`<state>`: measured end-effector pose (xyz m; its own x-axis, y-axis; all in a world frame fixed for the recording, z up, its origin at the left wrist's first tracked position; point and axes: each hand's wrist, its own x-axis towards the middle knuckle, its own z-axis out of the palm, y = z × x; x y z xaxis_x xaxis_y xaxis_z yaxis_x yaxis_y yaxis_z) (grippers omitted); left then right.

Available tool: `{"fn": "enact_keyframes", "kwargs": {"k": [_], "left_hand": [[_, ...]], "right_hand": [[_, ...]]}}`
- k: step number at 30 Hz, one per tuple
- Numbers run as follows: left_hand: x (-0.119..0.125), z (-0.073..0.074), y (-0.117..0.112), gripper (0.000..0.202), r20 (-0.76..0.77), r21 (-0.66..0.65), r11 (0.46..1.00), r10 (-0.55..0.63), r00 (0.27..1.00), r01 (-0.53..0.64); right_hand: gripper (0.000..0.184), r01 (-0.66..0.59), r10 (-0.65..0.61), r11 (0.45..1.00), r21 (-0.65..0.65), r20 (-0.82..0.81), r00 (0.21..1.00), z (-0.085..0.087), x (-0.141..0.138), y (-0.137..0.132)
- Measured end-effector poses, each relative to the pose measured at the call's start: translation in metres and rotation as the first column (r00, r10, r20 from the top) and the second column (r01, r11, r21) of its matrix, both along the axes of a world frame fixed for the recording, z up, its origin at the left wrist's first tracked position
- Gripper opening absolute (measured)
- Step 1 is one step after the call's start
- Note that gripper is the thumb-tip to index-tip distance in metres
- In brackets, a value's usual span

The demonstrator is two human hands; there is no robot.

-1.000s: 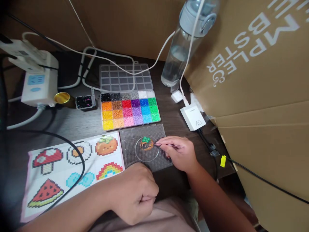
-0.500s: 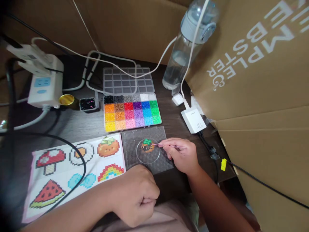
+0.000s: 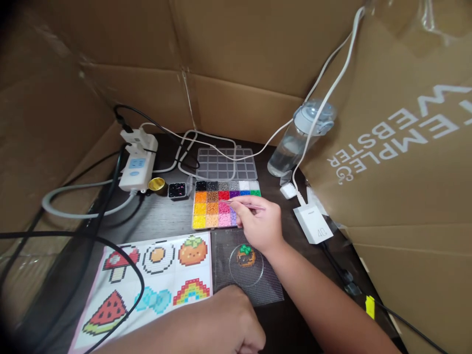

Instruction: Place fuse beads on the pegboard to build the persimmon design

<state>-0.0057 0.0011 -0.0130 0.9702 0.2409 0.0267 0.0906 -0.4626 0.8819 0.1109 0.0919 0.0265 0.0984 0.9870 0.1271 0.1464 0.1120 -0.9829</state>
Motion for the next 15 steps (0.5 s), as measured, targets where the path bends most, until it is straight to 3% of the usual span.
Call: {"fn": "enact_keyframes", "kwargs": {"k": [3, 8, 12, 15], "left_hand": [[0.000, -0.002, -0.001, 0.040, 0.023, -0.001, 1.000, 0.006, 1.000, -0.006], [0.002, 0.000, -0.002, 0.036, -0.009, 0.026, 1.000, 0.007, 1.000, -0.006], [0.004, 0.008, -0.001, 0.033, -0.108, 0.033, 0.999, 0.041, 0.993, -0.037], [0.006, 0.013, 0.001, 0.028, -0.132, 0.029, 1.000, 0.015, 0.991, -0.011]], "right_hand": [[0.014, -0.015, 0.019, 0.996, -0.085, 0.047, 0.999, -0.006, -0.014, 0.007], [0.015, 0.004, -0.001, 0.999, -0.051, 0.069, 0.998, -0.001, -0.003, 0.004], [0.012, 0.015, -0.015, 1.000, -0.001, 0.084, 0.996, 0.005, 0.026, -0.022], [0.011, 0.074, -0.075, 0.997, 0.012, 0.145, 0.987, -0.006, 0.047, -0.057]]}}
